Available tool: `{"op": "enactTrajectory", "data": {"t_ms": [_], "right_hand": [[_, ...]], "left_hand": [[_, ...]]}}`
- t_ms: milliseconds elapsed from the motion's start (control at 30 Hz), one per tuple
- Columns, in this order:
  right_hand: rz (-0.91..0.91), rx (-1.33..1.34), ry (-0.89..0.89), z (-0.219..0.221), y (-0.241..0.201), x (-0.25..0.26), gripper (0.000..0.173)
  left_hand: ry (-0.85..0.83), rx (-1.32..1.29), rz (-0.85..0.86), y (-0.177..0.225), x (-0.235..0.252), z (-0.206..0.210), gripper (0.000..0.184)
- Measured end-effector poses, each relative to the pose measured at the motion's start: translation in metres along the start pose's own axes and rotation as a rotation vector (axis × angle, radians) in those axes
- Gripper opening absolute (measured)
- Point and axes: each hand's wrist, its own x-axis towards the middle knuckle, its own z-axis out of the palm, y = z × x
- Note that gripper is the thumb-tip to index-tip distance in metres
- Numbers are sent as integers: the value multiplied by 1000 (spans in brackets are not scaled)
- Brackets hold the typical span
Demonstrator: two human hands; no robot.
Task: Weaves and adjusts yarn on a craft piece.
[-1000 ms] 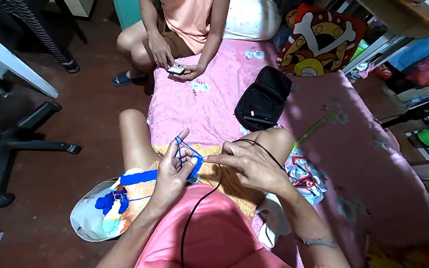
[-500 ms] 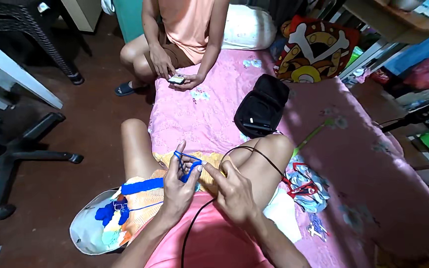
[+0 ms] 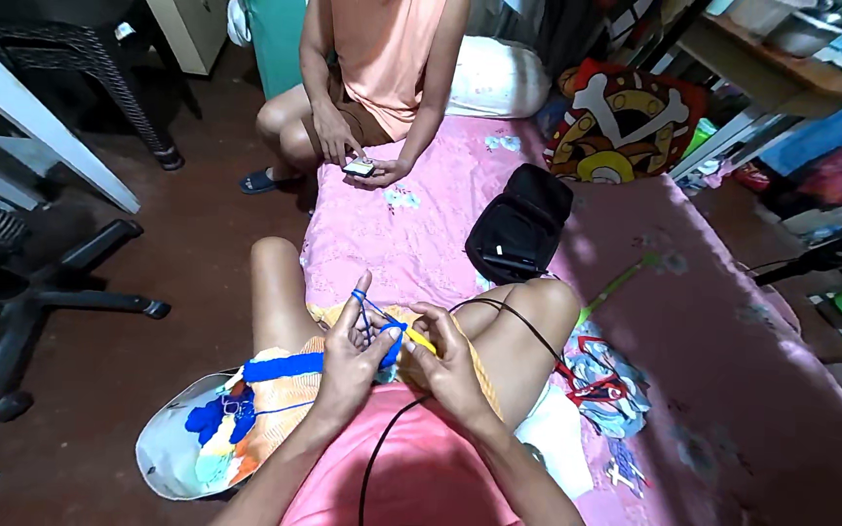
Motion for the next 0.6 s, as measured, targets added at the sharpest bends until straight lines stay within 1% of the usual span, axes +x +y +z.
{"op": "enactTrajectory", "data": {"t_ms": [67,133,233,300,333,400,467,533,600], "right_hand": [[-208,-368,59,-4,6,-1,30],[-402,-653,102,-10,7,0,22],[-543,-894,118,-21,-1,1,19],[-564,-929,63,-30,-8,2,19],[-537,-896,12,-36,-11,2,19],[-380,-718,-114,-48,-16,5,19],[-136,-411,-232,-56,-15,9,22],[97,-30,-322,-57,-12,14,32],[248,284,-352,-53,-7,17,43]], "left_hand": [[-17,61,-28,5,2,-4,79],[-19,125,-18,6,3,-7,75],[-32,196,-1,4,4,-11,68],[-62,175,-37,2,5,-13,64],[-89,135,-73,2,6,-14,63],[-135,53,-115,-2,7,-14,64],[-149,27,-85,-2,5,-11,65],[-138,28,-5,-4,2,-7,65],[-131,50,81,-8,-1,-4,63]]}}
